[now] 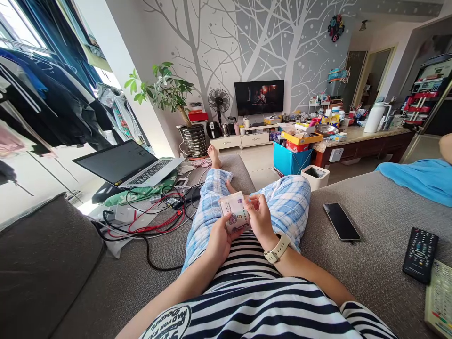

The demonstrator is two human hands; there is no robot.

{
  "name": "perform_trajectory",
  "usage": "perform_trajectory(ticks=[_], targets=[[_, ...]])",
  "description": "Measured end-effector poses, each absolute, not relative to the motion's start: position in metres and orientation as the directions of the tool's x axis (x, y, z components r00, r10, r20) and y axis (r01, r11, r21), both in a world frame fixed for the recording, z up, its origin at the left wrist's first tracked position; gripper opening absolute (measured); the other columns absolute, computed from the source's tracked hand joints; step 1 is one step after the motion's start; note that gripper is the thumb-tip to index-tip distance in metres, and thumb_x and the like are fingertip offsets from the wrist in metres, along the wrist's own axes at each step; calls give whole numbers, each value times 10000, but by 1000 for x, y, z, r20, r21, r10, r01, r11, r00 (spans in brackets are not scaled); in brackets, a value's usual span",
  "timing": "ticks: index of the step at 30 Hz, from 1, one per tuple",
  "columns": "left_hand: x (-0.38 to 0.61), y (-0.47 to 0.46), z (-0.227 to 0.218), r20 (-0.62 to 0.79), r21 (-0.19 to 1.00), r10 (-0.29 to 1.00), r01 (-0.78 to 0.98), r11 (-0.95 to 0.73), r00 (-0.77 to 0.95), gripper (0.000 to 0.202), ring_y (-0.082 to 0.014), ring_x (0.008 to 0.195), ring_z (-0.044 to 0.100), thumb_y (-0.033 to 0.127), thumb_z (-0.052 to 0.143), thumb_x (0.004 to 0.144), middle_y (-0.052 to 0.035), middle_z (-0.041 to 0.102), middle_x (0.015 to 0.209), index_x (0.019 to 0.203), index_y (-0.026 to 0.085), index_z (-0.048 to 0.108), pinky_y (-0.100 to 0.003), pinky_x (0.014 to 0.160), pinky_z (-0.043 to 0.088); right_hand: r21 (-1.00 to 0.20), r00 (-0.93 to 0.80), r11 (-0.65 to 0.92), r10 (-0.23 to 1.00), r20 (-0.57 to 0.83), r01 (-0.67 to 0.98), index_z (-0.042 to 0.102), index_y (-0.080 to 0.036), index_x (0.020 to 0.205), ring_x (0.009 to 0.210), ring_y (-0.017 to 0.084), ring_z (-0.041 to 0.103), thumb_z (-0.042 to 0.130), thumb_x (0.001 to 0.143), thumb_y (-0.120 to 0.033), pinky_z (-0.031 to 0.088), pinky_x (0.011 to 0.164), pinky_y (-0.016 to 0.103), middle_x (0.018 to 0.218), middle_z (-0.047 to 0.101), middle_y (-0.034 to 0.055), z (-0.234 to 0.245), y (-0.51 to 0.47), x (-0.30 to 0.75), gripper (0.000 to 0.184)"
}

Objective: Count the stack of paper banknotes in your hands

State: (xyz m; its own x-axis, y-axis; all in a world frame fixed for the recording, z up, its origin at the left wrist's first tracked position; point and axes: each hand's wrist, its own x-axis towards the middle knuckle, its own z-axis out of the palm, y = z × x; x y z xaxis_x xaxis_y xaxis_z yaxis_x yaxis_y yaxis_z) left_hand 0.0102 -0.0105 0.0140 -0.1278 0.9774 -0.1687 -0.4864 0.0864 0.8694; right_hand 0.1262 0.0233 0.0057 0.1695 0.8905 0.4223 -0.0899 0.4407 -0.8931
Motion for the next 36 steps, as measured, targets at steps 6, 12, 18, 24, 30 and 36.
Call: perform_trajectory(ticks=[6, 12, 18, 24, 30, 36], targets=[[9, -9, 14, -208, 841, 970, -529, 113, -122, 245, -185, 705, 667, 269, 613, 753, -78, 712, 880, 951, 139, 673, -309, 571, 562, -888, 167, 459, 875, 454, 9, 477, -211, 721, 590, 134, 452, 622, 804, -496, 402, 561, 253, 644, 471, -37, 4, 24, 126, 330], [6, -10, 11, -174, 846, 983, -520, 120, -57, 258, -195, 744, 678, 252, 634, 736, -65, 718, 874, 972, 156, 678, -316, 622, 573, -886, 162, 463, 873, 459, 19, 457, -205, 666, 567, 118, 393, 642, 796, -467, 352, 534, 238, 604, 422, -52, 4, 24, 124, 346], [7, -8, 12, -218, 825, 974, -544, 152, -58, 247, -178, 703, 679, 262, 608, 783, -79, 720, 911, 993, 144, 666, -310, 612, 577, -881, 183, 471, 864, 470, 37, 439, -203, 633, 556, 110, 370, 637, 804, -456, 332, 525, 235, 588, 405, -52, 3, 24, 125, 365], [8, -5, 16, -295, 771, 950, -612, 174, -102, 244, -159, 624, 673, 248, 550, 841, -69, 715, 903, 1054, 152, 621, -302, 548, 572, -872, 202, 486, 851, 485, 47, 479, -196, 653, 559, 115, 401, 638, 809, -464, 340, 527, 238, 596, 448, -42, 2, 24, 125, 348], [5, -3, 16, -315, 745, 945, -639, 192, -83, 264, -170, 631, 681, 278, 548, 858, -81, 715, 923, 1086, 159, 607, -287, 511, 558, -845, 171, 533, 829, 533, 46, 490, -197, 670, 567, 117, 410, 625, 832, -435, 346, 539, 240, 609, 460, -38, 5, 18, 124, 318], [4, -1, 15, -311, 748, 946, -636, 188, -87, 273, -176, 625, 673, 283, 561, 846, -89, 716, 904, 1065, 137, 634, -292, 506, 558, -826, 117, 562, 819, 562, 38, 507, -194, 691, 563, 117, 423, 586, 867, -414, 351, 533, 240, 610, 476, -34, 8, 14, 123, 292]])
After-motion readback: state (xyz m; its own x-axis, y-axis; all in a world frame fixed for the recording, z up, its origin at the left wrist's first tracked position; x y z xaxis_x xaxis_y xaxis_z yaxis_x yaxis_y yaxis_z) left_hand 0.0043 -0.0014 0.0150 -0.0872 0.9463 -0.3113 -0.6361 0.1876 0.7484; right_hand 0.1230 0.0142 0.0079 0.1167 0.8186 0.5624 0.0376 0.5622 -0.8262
